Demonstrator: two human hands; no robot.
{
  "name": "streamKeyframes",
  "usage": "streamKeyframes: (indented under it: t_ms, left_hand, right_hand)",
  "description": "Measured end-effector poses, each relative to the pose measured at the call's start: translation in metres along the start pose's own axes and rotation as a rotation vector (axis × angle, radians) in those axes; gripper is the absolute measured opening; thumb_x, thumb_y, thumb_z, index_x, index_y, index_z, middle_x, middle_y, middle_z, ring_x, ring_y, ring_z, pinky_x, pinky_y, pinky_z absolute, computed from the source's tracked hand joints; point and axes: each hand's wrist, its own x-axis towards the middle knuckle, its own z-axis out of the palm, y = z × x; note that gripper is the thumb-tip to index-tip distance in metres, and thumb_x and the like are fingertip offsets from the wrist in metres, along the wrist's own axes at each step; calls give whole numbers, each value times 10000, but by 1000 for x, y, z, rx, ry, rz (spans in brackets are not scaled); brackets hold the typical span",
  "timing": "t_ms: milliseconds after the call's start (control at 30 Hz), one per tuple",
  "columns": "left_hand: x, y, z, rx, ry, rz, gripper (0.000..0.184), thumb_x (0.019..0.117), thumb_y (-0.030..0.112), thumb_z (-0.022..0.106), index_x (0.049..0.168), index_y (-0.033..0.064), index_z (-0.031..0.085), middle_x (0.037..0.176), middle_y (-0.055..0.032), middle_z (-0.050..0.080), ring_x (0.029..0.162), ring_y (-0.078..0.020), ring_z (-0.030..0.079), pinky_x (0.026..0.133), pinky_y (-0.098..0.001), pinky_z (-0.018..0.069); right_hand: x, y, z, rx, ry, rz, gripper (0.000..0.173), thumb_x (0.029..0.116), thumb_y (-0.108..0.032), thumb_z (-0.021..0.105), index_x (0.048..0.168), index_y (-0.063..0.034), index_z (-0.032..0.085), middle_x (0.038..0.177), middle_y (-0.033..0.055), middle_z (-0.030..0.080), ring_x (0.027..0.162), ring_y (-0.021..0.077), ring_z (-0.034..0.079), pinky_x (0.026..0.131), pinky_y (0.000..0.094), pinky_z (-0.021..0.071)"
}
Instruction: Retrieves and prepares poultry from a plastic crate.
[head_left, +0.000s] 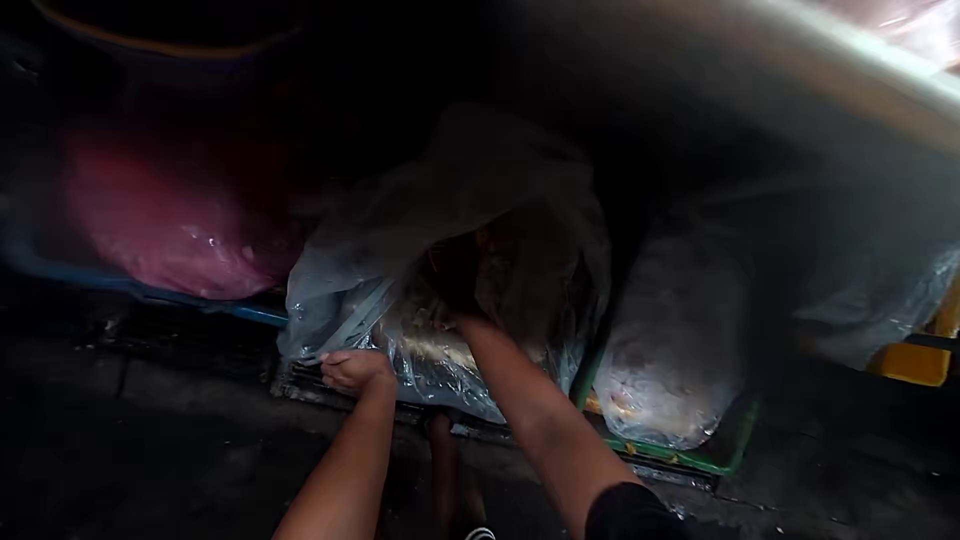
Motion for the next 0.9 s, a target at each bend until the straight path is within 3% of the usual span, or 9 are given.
streamKeyframes:
  t_ms: [67, 100, 267, 467, 600, 700, 733, 833, 900]
  left_hand:
    - [3, 6, 4, -34, 22, 7, 609, 1126, 333, 163, 1432, -66, 508, 1446, -278, 538, 1378, -402, 506, 1136, -519, 403]
    - [2, 5, 3, -42, 23, 4, 609, 1126, 335, 163, 1421, -66, 514, 1440, -276, 542, 1371, -398, 512, 1130, -514, 409]
    - [-2, 9, 2, -85, 37, 4, 609, 1127, 360, 182, 1417, -59, 515, 1446, -279, 532, 1368, -402, 510, 1120, -526, 417]
    - [-5, 7, 4, -119, 51, 1, 578, 1124, 373, 243, 1406, -55, 511, 1408, -266, 561, 1341, -377, 539, 1098, -495, 447]
    - [-6, 3, 8, -164, 62, 22, 569, 1120, 374, 254, 1410, -49, 500, 1401, -253, 571, 1340, -357, 542, 1095, -486, 450]
    - [-3, 3, 14, -125, 92, 40, 561, 1118, 364, 274, 1401, -59, 509, 1372, -262, 591, 1317, -366, 562, 1066, -499, 466]
    - [-2, 1, 16, -99, 97, 41, 561, 1115, 368, 287, 1404, -62, 501, 1364, -261, 595, 1312, -366, 566, 1061, -499, 470]
    - [2, -6, 23, -81, 129, 46, 561, 1104, 401, 331, 1374, -56, 515, 1316, -244, 626, 1287, -356, 589, 1034, -494, 489]
    - [2, -5, 24, -96, 127, 43, 564, 1104, 404, 335, 1385, -50, 516, 1327, -248, 620, 1287, -361, 589, 1034, -502, 490]
  right_hand:
    - [46, -6, 21, -209, 273, -112, 764, 1035, -513, 526, 1582, -14, 338, 1670, 285, 198, 1555, 458, 175, 1224, 668, 191]
    - [63, 2, 28, -273, 396, -130, 821, 1006, -567, 533, 1589, -26, 329, 1679, 288, 166, 1558, 487, 129, 1226, 692, 157]
    - [64, 24, -45, -73, 616, -7, 671, 958, -292, 673, 1529, -49, 416, 1500, 231, 502, 1342, 400, 544, 1051, 596, 498]
    - [44, 45, -151, 61, 759, 7, 690, 906, -349, 769, 1471, -72, 485, 1276, 223, 663, 1142, 390, 669, 979, 594, 537]
    - [54, 27, -132, 383, 916, -192, 611, 931, -234, 724, 1436, 20, 493, 1265, 188, 659, 1137, 240, 670, 995, 411, 567]
    - [66, 8, -85, 980, 699, -123, 450, 974, -72, 624, 1399, -14, 491, 1111, 172, 678, 916, 224, 706, 768, 424, 628]
    - [68, 10, -62, 1143, 588, -74, 429, 1004, -117, 584, 1414, -56, 475, 1111, 168, 659, 899, 252, 691, 729, 456, 614]
    - [61, 62, 1, 1173, 305, 27, 742, 975, -697, 504, 1575, -301, 319, 1505, 78, 526, 1325, 266, 552, 1013, 571, 506]
    - [60, 109, 17, 830, 386, 57, 768, 1028, -697, 337, 1604, -190, 319, 1567, 128, 474, 1405, 290, 495, 1112, 558, 448]
